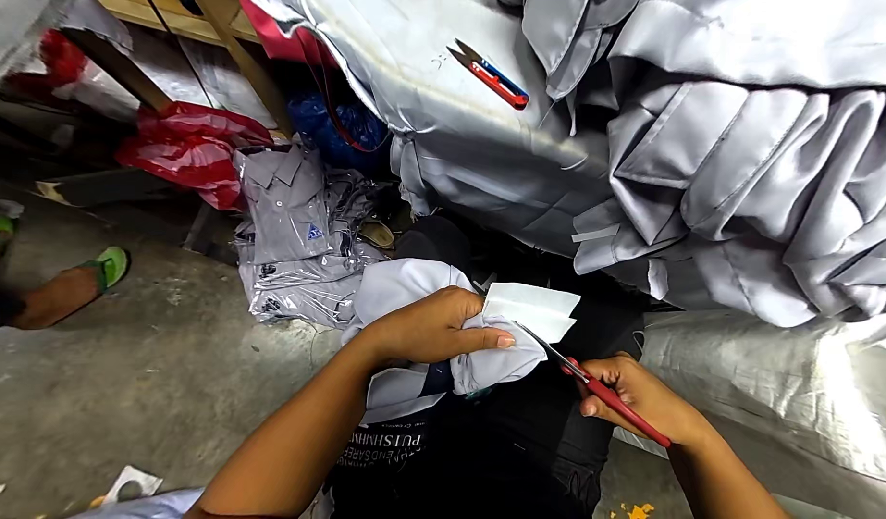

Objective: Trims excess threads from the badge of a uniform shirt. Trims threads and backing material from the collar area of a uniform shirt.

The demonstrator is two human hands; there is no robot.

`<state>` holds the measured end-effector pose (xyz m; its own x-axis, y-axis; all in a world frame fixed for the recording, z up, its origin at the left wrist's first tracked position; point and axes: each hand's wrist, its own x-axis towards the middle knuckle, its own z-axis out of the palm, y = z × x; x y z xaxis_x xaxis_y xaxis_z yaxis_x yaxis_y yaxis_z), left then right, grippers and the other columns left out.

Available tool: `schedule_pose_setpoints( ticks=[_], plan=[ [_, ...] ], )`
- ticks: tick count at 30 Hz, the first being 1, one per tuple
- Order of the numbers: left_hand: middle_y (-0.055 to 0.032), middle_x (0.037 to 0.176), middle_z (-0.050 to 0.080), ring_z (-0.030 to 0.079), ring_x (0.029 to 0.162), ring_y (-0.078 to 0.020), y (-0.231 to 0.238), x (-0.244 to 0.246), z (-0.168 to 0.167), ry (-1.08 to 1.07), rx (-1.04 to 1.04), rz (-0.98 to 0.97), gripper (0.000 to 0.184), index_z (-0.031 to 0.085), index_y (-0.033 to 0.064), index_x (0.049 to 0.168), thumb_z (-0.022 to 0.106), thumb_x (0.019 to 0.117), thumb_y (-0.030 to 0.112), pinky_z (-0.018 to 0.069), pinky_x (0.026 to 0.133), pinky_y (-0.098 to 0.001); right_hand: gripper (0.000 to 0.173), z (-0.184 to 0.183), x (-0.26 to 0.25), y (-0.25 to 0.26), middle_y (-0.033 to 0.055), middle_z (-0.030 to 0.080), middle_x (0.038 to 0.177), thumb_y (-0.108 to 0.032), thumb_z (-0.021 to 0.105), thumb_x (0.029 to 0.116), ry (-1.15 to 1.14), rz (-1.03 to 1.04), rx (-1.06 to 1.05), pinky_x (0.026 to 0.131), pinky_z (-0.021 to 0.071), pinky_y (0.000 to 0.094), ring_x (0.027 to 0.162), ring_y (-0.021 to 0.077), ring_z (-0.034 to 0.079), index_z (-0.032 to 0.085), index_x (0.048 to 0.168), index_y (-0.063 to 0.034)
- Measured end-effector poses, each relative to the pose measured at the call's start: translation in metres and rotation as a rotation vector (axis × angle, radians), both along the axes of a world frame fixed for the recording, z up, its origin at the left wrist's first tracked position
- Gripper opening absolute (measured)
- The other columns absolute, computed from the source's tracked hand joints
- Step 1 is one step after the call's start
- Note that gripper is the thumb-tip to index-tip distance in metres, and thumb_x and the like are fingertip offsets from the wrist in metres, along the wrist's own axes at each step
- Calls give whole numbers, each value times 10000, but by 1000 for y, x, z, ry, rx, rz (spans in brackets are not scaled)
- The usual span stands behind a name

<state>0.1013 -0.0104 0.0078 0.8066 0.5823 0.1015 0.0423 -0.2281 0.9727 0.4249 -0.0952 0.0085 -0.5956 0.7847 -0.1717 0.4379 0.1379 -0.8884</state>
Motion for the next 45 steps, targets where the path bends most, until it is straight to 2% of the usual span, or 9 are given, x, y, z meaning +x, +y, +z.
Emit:
schedule_pose_setpoints(
  ticks=[6,12,17,24,34,37,40,42,45],
  plan=[
    [89,672,621,554,627,83,0,5,-5,-10,28,-68,312,673,74,777,631,1009,279,442,570,-124,653,-3,-6,1,-100,447,575,-741,541,920,1,45,-19,472,297,135,516,-69,396,580,736,-115],
    [106,650,627,560,597,92,1,2,2,15,-88,-82,276,676,91,764,642,999,231,444,539,-110,597,-14,-14,-4,-122,428,533,-674,615,920,70,-23,-37,445,275,118,479,-92,375,567,677,-131],
    [108,656,625,555,604,91,0,7,-2,26,-111,-135,267,679,90,770,649,993,233,438,546,-117,657,-21,-18,-6,-93,483,585,-725,542,929,113,24,-66,474,325,121,517,-75,424,594,745,-97],
    [107,625,607,544,577,83,0,7,0,105,-148,-118,297,651,106,725,665,981,254,421,523,-124,569,-29,-24,-8,-127,457,530,-631,653,919,128,-69,-69,438,314,117,470,-94,407,569,663,-130],
    [103,668,616,537,623,92,-1,14,-7,118,-51,-173,304,697,72,799,639,997,294,426,576,-129,563,-25,-31,2,-120,504,576,-631,627,938,266,5,-109,463,342,109,506,-94,438,602,728,-110],
    [102,621,561,499,575,75,-1,15,-7,155,-26,-168,324,665,81,778,627,1004,309,399,542,-143,432,-22,-45,2,-146,565,642,-530,672,953,329,-229,64,499,402,102,548,-100,482,643,794,-130],
    [94,610,552,493,566,63,-2,18,-10,149,-5,-186,332,658,77,765,625,1005,305,395,536,-158,228,-9,-61,10,-147,659,721,-315,779,902,346,-482,330,552,461,80,605,-115,543,726,938,-97],
    [88,609,551,496,568,53,-2,19,-10,155,12,-201,335,652,76,753,632,999,302,398,540,-169,277,-2,-68,20,-105,631,710,-266,798,885,270,-479,479,597,437,77,628,-114,508,738,993,-19],
    [79,631,561,501,592,44,-3,16,-5,211,22,-208,346,644,73,767,640,995,333,409,564,-177,198,0,-78,32,14,679,752,-158,736,876,166,-313,519,634,473,115,664,-51,557,731,942,29]
  ],
)
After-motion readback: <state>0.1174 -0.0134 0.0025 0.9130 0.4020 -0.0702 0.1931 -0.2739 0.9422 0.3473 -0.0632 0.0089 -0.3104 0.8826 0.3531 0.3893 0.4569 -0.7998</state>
